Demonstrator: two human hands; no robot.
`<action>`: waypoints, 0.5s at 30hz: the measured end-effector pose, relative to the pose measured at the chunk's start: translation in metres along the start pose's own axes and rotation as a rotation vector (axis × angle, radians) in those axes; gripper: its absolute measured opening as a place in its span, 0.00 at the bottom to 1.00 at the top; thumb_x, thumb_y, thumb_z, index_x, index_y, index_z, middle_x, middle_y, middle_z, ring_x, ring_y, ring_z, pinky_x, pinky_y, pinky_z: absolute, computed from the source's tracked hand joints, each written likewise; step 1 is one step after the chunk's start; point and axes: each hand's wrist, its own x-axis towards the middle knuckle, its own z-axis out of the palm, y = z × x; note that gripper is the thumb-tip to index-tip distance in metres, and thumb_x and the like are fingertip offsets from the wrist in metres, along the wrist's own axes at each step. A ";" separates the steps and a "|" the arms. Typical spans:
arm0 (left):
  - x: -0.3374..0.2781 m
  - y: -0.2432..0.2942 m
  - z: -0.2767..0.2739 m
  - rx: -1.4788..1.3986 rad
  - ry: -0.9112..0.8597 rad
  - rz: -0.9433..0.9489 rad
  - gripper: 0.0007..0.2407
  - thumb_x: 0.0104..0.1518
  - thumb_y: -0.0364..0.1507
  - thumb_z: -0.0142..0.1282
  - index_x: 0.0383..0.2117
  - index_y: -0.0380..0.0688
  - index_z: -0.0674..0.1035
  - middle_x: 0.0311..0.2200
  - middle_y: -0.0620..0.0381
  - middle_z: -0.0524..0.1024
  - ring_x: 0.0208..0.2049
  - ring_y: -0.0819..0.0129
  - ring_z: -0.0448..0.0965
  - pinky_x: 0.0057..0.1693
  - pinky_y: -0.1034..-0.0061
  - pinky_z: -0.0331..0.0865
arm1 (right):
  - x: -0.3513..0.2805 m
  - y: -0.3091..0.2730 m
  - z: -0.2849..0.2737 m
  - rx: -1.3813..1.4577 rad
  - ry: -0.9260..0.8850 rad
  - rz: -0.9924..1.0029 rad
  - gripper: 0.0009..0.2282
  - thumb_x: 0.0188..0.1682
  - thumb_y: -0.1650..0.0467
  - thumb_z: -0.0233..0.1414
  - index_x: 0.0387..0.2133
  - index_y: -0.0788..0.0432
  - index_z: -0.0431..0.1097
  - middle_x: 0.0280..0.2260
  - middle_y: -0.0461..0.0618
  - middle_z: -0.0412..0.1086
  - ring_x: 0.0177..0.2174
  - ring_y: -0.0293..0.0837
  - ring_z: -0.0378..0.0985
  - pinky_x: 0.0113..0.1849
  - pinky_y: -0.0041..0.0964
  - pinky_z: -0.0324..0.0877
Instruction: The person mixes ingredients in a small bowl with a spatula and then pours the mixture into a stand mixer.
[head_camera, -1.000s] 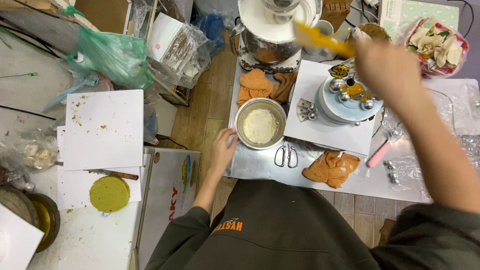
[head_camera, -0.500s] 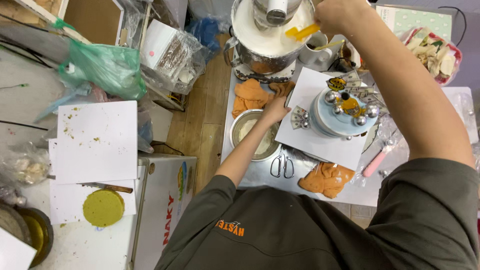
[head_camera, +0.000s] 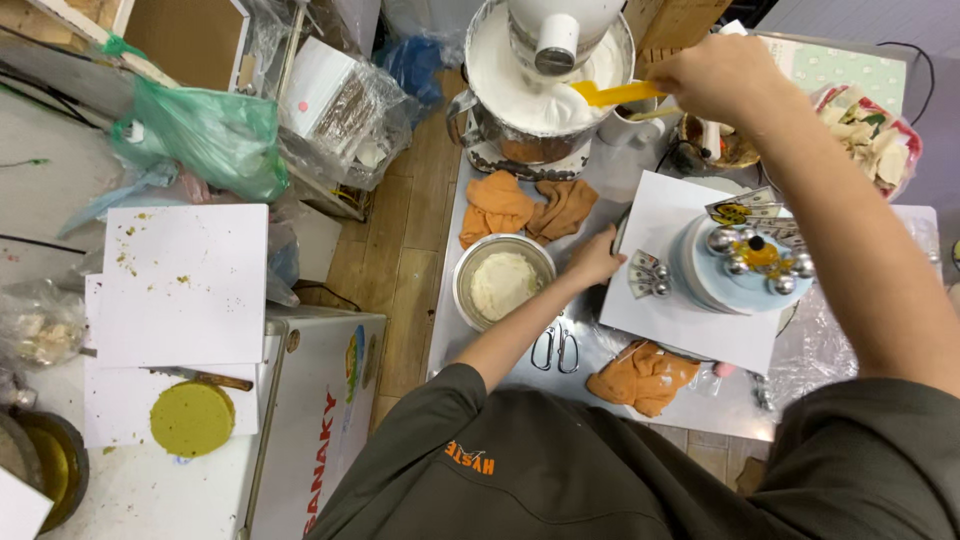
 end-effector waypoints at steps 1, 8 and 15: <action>-0.001 0.005 0.008 0.048 0.009 0.012 0.34 0.52 0.34 0.63 0.66 0.37 0.62 0.49 0.37 0.78 0.50 0.44 0.79 0.55 0.58 0.72 | 0.000 -0.003 0.007 0.018 0.037 -0.037 0.12 0.56 0.61 0.52 0.49 0.39 0.78 0.36 0.52 0.79 0.35 0.55 0.82 0.38 0.52 0.76; -0.014 0.032 0.040 0.010 0.038 -0.001 0.35 0.55 0.37 0.60 0.68 0.35 0.58 0.49 0.36 0.78 0.52 0.44 0.78 0.55 0.56 0.71 | 0.008 -0.005 0.055 0.562 0.018 -0.115 0.13 0.55 0.63 0.52 0.48 0.53 0.78 0.26 0.51 0.74 0.26 0.48 0.76 0.32 0.46 0.70; -0.049 0.015 0.022 -0.229 -0.020 0.082 0.38 0.56 0.42 0.61 0.69 0.35 0.57 0.60 0.35 0.67 0.51 0.49 0.80 0.56 0.62 0.74 | -0.044 -0.012 0.042 1.264 -0.209 0.072 0.16 0.58 0.64 0.49 0.55 0.58 0.73 0.20 0.42 0.64 0.18 0.34 0.56 0.21 0.30 0.53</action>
